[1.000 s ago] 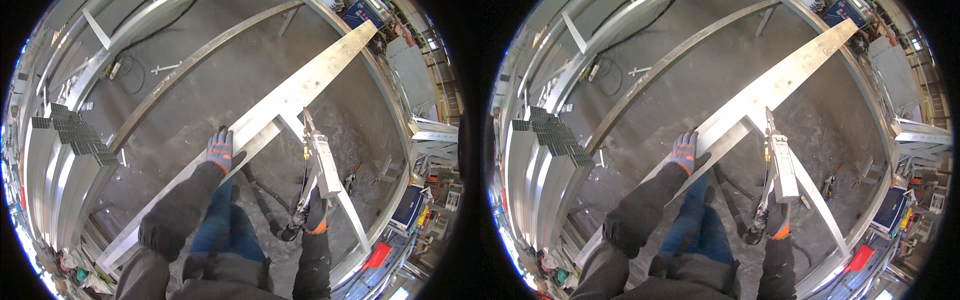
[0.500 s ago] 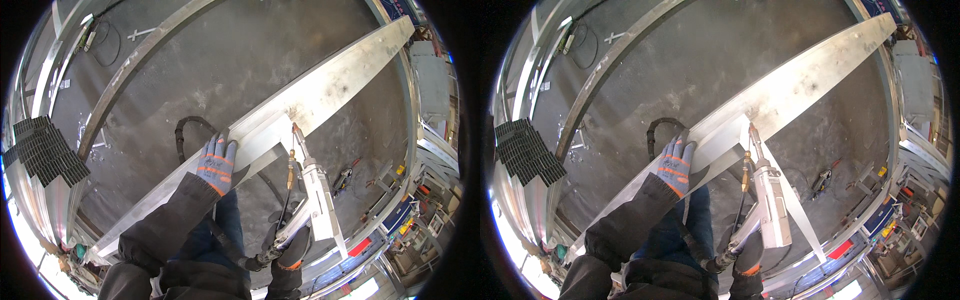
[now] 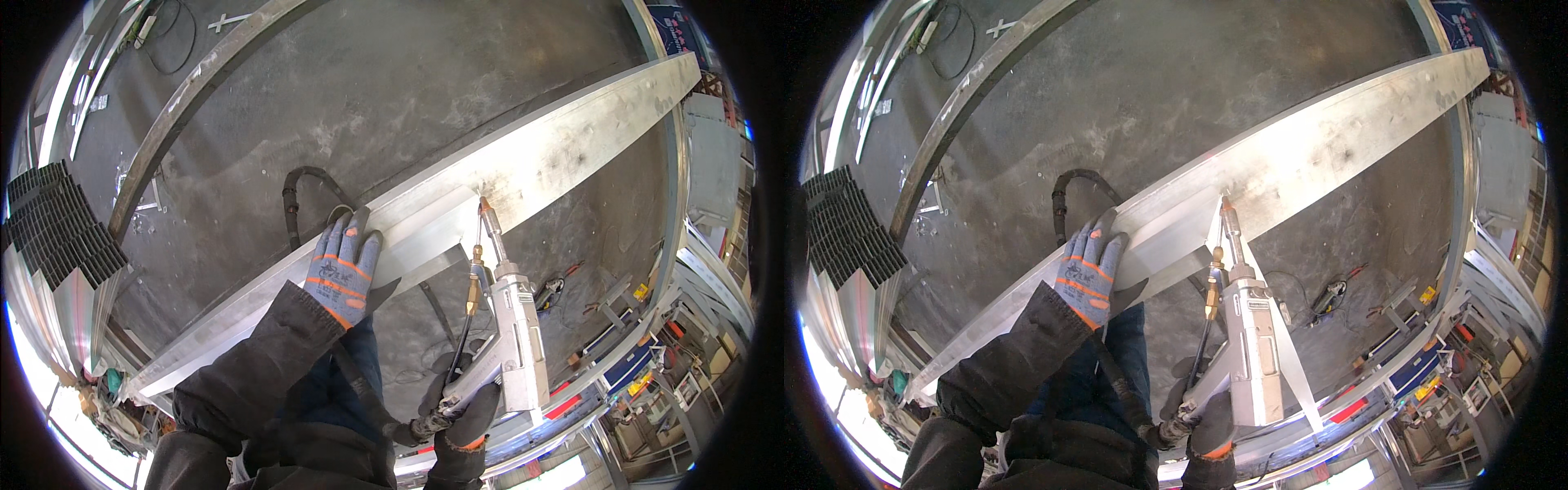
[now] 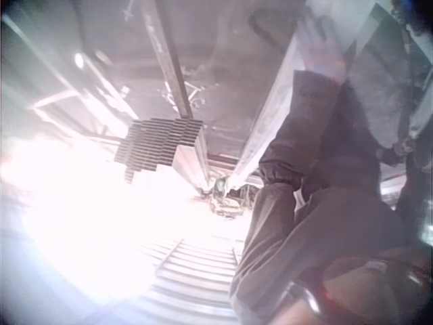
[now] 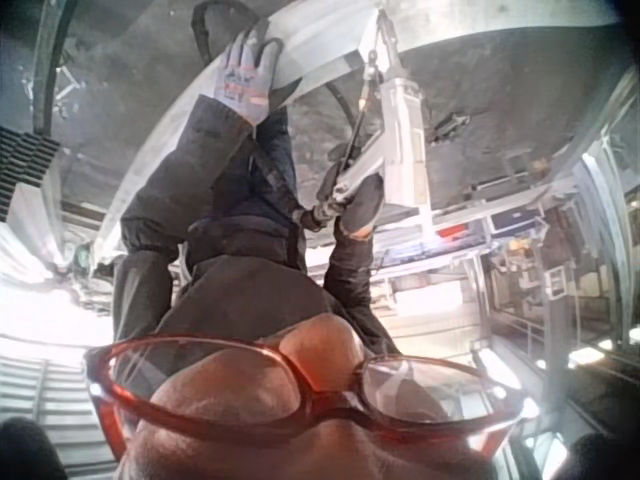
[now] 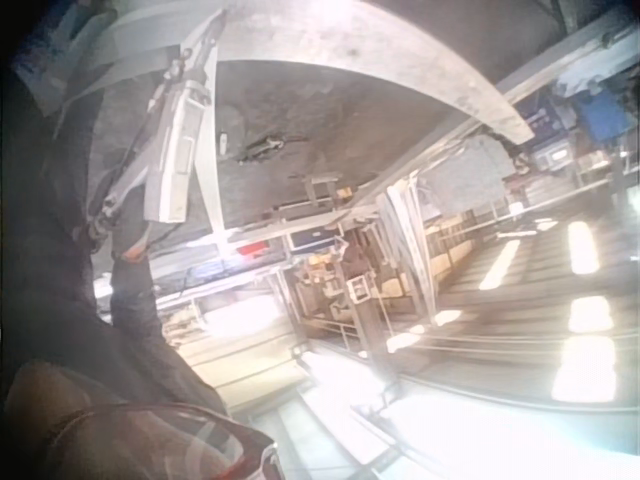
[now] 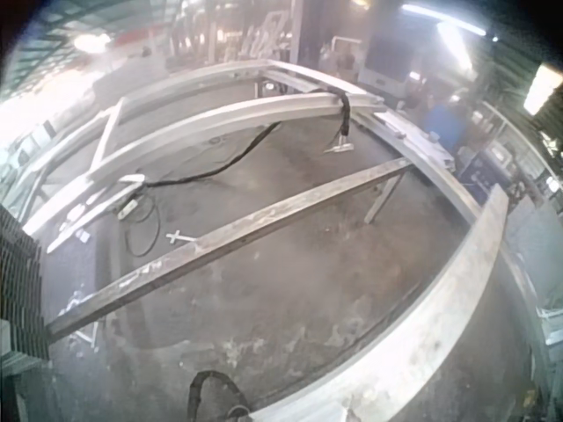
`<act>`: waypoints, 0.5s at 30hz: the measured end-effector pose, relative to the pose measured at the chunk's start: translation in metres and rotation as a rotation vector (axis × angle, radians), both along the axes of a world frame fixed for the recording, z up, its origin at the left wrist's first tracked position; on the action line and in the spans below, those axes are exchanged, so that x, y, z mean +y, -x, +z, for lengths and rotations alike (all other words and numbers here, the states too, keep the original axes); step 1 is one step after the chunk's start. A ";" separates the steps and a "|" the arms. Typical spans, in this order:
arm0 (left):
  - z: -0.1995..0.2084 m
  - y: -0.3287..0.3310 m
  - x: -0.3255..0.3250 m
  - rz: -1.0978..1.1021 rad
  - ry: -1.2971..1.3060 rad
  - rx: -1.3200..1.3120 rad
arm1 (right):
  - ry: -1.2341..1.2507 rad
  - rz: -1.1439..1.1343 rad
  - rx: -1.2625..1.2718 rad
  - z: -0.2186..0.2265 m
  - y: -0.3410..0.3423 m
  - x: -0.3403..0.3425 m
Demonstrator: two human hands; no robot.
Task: The person measures a metal frame with a tape measure, then welds the joints using a welding torch. After welding, the person grinds the welded seams with an angle grinder to smooth the surface.
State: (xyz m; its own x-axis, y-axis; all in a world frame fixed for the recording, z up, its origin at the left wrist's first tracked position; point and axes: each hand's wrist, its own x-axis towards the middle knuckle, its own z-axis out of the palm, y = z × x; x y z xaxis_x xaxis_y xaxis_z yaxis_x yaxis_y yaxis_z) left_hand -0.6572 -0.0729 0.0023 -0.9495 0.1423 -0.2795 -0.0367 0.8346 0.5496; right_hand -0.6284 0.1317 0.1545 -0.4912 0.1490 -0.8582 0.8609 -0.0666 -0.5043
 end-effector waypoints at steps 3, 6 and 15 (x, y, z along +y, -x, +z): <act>0.000 0.000 -0.001 0.001 -0.015 0.004 | 0.011 0.028 0.015 0.000 0.001 -0.001; -0.001 -0.001 -0.002 -0.016 -0.017 -0.015 | 0.016 0.028 0.019 0.000 0.003 -0.002; -0.001 0.000 -0.002 -0.008 -0.013 -0.022 | 0.035 0.084 0.003 0.005 0.001 -0.001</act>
